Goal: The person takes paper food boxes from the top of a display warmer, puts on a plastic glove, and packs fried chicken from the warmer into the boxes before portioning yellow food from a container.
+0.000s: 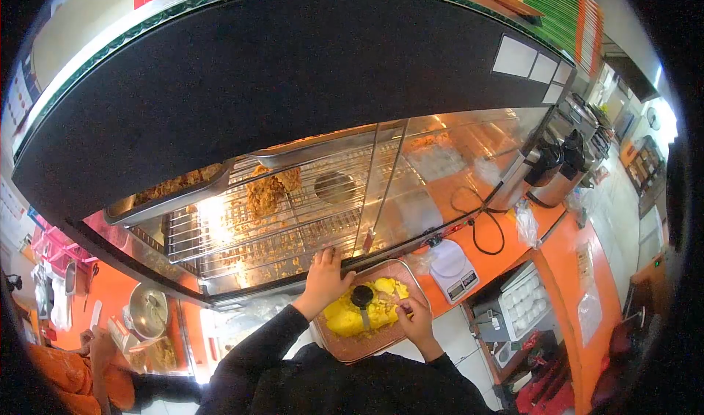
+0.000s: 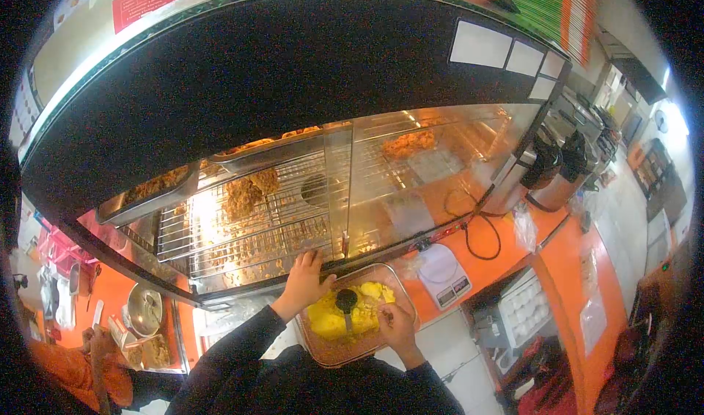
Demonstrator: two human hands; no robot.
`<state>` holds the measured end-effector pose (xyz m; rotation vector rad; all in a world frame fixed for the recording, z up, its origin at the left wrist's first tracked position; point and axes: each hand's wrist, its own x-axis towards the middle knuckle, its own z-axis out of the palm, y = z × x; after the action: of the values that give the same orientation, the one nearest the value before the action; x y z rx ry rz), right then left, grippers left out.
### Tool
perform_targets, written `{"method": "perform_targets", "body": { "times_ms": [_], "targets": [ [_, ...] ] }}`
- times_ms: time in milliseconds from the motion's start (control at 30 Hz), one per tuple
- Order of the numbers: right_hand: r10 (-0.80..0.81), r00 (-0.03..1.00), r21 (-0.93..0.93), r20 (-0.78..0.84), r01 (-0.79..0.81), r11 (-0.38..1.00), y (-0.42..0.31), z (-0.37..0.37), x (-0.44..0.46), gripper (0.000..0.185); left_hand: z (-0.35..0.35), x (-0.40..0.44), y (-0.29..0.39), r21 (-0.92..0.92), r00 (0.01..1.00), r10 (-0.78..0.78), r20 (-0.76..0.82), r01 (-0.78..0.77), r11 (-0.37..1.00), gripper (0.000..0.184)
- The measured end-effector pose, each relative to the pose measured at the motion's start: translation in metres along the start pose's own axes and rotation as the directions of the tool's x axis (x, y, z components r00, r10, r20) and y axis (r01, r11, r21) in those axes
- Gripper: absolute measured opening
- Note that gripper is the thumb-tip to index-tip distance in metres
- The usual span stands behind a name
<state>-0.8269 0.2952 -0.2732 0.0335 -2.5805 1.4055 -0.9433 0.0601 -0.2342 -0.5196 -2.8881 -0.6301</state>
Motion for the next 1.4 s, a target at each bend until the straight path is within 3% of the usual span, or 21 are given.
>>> {"method": "perform_targets", "body": {
  "times_ms": [167, 333, 533, 633, 733, 800, 833, 933, 967, 1167, 1300, 1400],
  "targets": [
    [-0.041, 0.998, -0.001, -0.053, 0.041, 0.999, 0.0, 0.005, 0.003, 0.016, -0.005, -0.003, 0.001, 0.018, 1.0, 0.02, -0.006, -0.019, 1.0, 0.06],
    [0.013, 1.0, 0.001, 0.005, -0.013, 1.0, -0.018, 0.0, 0.008, 0.015, -0.005, -0.008, 0.0, -0.005, 0.999, 0.046, -0.019, -0.046, 0.999, 0.054],
    [-0.115, 0.993, 0.046, -0.04, 0.117, 0.992, -0.005, 0.012, 0.009, 0.011, -0.027, -0.016, 0.012, -0.17, 0.98, 0.101, -0.173, -0.131, 0.977, 0.052],
    [-0.159, 0.987, 0.043, -0.024, 0.16, 0.986, -0.024, 0.014, 0.015, 0.012, -0.057, -0.033, 0.032, -0.344, 0.986, 0.001, -0.168, -0.06, 0.937, 0.049],
    [-0.219, 0.976, 0.069, 0.017, 0.218, 0.974, -0.064, 0.018, 0.026, 0.014, -0.048, -0.053, 0.023, -0.707, 0.995, -0.097, -0.008, 0.063, 0.705, 0.041],
    [-0.246, 0.968, 0.126, 0.042, 0.24, 0.963, -0.078, 0.033, 0.029, 0.018, -0.039, -0.068, 0.02, -0.921, 0.939, -0.154, 0.307, 0.334, 0.199, 0.038],
    [-0.252, 0.966, 0.166, 0.054, 0.24, 0.956, -0.076, 0.044, 0.031, 0.021, -0.035, -0.074, 0.018, -0.89, 0.882, -0.115, 0.456, 0.448, -0.088, 0.037],
    [-0.233, 0.971, 0.216, 0.056, 0.216, 0.952, -0.074, 0.062, 0.033, 0.024, -0.024, -0.086, 0.011, -0.818, 0.853, -0.123, 0.507, 0.431, -0.38, 0.035],
    [-0.239, 0.97, 0.207, 0.042, 0.226, 0.952, -0.07, 0.067, 0.031, 0.023, -0.022, -0.091, 0.009, -0.795, 0.834, -0.134, 0.536, 0.445, -0.412, 0.034],
    [-0.183, 0.98, 0.204, 0.074, 0.165, 0.965, -0.077, 0.072, 0.027, 0.016, -0.017, -0.103, 0.009, -0.81, 0.842, -0.137, 0.522, 0.44, -0.387, 0.035],
    [-0.272, 0.962, 0.065, -0.009, 0.272, 0.96, -0.075, 0.075, 0.025, 0.008, -0.015, -0.104, 0.011, -0.858, 0.859, -0.148, 0.49, 0.445, -0.258, 0.034],
    [-0.22, 0.976, 0.138, -0.007, 0.219, 0.966, -0.083, 0.07, 0.023, 0.007, -0.025, -0.104, 0.019, -0.878, 0.86, -0.195, 0.472, 0.44, -0.187, 0.03]
  ]
}}
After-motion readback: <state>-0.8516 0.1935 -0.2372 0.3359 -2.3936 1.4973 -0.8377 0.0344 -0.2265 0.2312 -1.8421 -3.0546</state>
